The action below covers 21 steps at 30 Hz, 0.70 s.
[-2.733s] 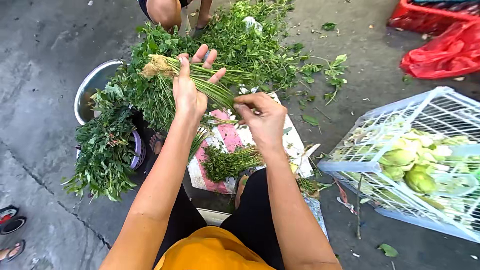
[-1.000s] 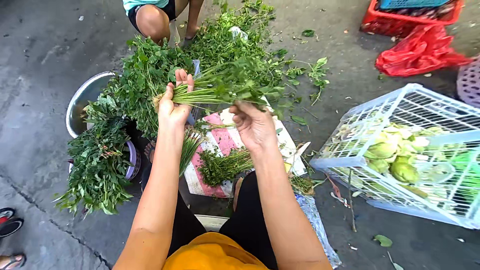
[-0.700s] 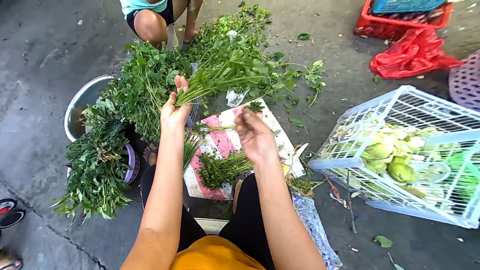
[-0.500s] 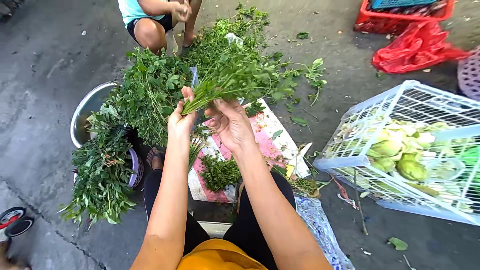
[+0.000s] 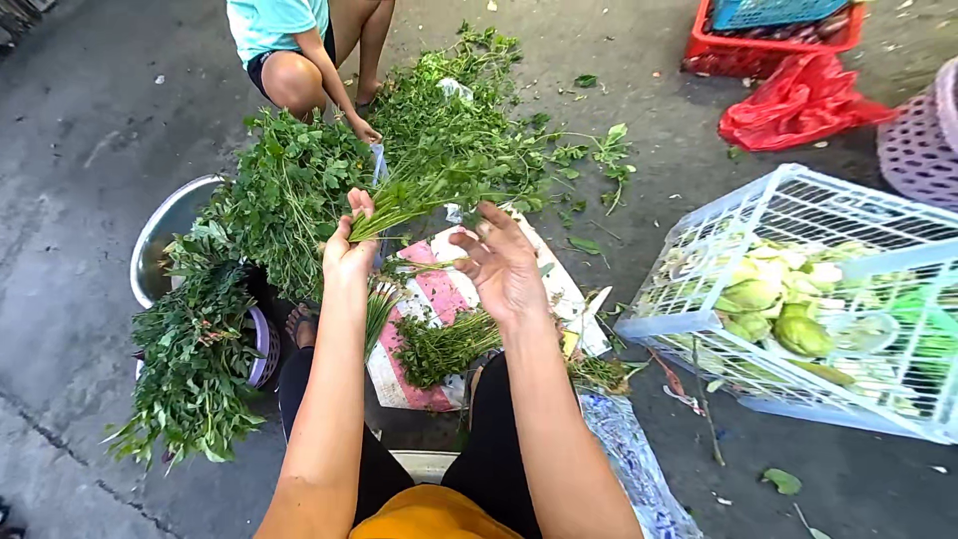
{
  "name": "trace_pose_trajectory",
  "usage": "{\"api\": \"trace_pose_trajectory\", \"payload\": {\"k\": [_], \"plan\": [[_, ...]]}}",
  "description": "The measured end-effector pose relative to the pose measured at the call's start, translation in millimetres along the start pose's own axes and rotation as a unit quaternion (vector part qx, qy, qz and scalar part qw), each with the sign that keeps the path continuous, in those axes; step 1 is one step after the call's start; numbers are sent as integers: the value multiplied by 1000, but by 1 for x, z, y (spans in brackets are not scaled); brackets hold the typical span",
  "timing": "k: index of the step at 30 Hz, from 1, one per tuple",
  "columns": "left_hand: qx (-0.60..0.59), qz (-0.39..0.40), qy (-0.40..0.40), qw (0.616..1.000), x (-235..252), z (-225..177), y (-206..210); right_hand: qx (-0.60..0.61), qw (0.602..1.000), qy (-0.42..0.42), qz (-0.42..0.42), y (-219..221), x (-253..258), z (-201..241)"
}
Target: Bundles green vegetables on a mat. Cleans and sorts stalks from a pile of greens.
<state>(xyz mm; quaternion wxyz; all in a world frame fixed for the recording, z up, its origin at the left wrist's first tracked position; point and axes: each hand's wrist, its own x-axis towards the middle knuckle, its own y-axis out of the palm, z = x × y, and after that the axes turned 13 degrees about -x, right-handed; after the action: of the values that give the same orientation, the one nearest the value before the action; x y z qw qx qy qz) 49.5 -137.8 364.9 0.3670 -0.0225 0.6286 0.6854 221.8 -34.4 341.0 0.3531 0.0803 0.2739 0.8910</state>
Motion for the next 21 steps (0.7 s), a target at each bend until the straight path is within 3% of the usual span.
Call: {"api": "trace_pose_trajectory", "payload": {"k": [2, 6, 9, 12, 21], "plan": [[30, 6, 1, 1000, 1, 2, -4, 30, 998, 3, 50, 16, 2, 5], [84, 87, -29, 992, 4, -17, -8, 20, 999, 34, 18, 19, 7, 16], [136, 127, -13, 982, 2, -32, 2, -3, 999, 19, 41, -14, 0, 16], [181, 136, 3, 974, 0, -30, 11, -24, 1000, 6, 4, -44, -10, 19], [233, 125, -60, 963, -1, 28, -6, -54, 997, -52, -30, -136, -46, 25]]}}
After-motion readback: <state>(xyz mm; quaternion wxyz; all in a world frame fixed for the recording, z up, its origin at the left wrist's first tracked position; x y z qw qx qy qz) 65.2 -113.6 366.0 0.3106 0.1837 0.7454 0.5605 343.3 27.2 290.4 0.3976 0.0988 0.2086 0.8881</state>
